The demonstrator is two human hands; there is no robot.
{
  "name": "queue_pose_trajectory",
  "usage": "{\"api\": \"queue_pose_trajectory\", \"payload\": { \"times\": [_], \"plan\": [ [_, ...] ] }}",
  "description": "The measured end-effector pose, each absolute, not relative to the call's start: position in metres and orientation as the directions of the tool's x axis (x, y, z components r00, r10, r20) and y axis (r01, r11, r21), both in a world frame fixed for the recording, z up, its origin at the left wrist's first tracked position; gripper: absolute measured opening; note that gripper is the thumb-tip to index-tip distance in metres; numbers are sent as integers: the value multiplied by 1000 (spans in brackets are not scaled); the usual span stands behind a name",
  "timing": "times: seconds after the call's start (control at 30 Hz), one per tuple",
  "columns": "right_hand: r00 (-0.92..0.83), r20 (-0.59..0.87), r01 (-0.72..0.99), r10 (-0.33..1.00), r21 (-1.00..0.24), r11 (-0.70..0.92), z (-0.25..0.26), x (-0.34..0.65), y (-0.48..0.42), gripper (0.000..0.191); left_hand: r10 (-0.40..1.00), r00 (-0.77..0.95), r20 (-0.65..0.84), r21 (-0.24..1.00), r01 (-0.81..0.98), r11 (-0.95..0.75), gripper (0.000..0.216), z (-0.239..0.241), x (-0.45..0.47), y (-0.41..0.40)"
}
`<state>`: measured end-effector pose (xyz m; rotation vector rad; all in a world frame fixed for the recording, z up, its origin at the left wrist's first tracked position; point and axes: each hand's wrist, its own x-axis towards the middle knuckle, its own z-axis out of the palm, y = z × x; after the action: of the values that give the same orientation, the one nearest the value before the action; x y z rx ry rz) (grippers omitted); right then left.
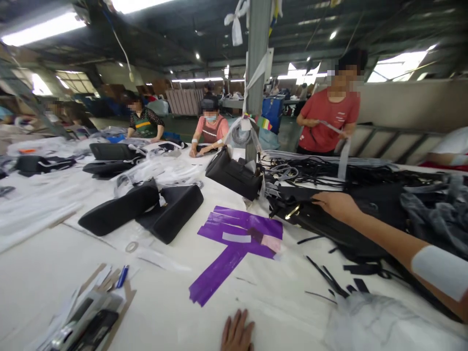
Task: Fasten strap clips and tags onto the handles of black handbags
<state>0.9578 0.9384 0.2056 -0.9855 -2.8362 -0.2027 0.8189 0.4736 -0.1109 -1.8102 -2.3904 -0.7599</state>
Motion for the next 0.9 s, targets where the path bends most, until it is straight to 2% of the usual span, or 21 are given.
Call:
{"api": "queue_pose_trajectory", "payload": {
  "times": [0.13, 0.27, 0.37, 0.43, 0.53, 0.6, 0.63, 0.7, 0.8, 0.9],
  "plan": [
    [-746, 189, 662, 639, 107, 742, 251, 993, 889, 29, 927, -294, 232, 511, 848, 141, 44, -80, 814, 471],
    [-730, 211, 676, 649, 84, 733, 288, 1015, 830, 30, 871, -477, 122, 782, 587, 211, 38, -26, 812, 476],
    [-776, 263, 593, 574, -5, 805, 304, 1024, 768, 31, 713, -666, 217, 904, 414, 111, 42, 49, 805, 469],
    [-804, 300, 523, 514, -58, 851, 305, 1031, 721, 32, 606, -719, 341, 904, 428, -1, 43, 107, 798, 453],
    [-833, 325, 443, 448, -92, 892, 286, 1043, 655, 36, 463, -663, 589, 787, 600, -142, 46, 178, 789, 420],
    [-856, 317, 385, 408, -137, 913, 259, 1051, 618, 39, 433, -570, 698, 686, 707, -175, 42, 201, 785, 400],
    [-866, 304, 359, 396, -174, 917, 241, 1055, 602, 40, 468, -528, 709, 658, 734, -170, 39, 205, 784, 391],
    [-886, 251, 325, 389, -260, 909, 202, 1059, 573, 40, 625, -477, 618, 676, 728, -113, 34, 196, 784, 379],
    [-924, 141, 286, 357, -367, 885, 139, 1063, 535, 43, 866, -428, 258, 782, 619, 74, 30, 154, 786, 367],
    [-937, 67, 291, 342, -392, 873, 90, 1071, 505, 48, 933, -356, -59, 808, 532, 254, 27, 102, 794, 359]
  ]
}}
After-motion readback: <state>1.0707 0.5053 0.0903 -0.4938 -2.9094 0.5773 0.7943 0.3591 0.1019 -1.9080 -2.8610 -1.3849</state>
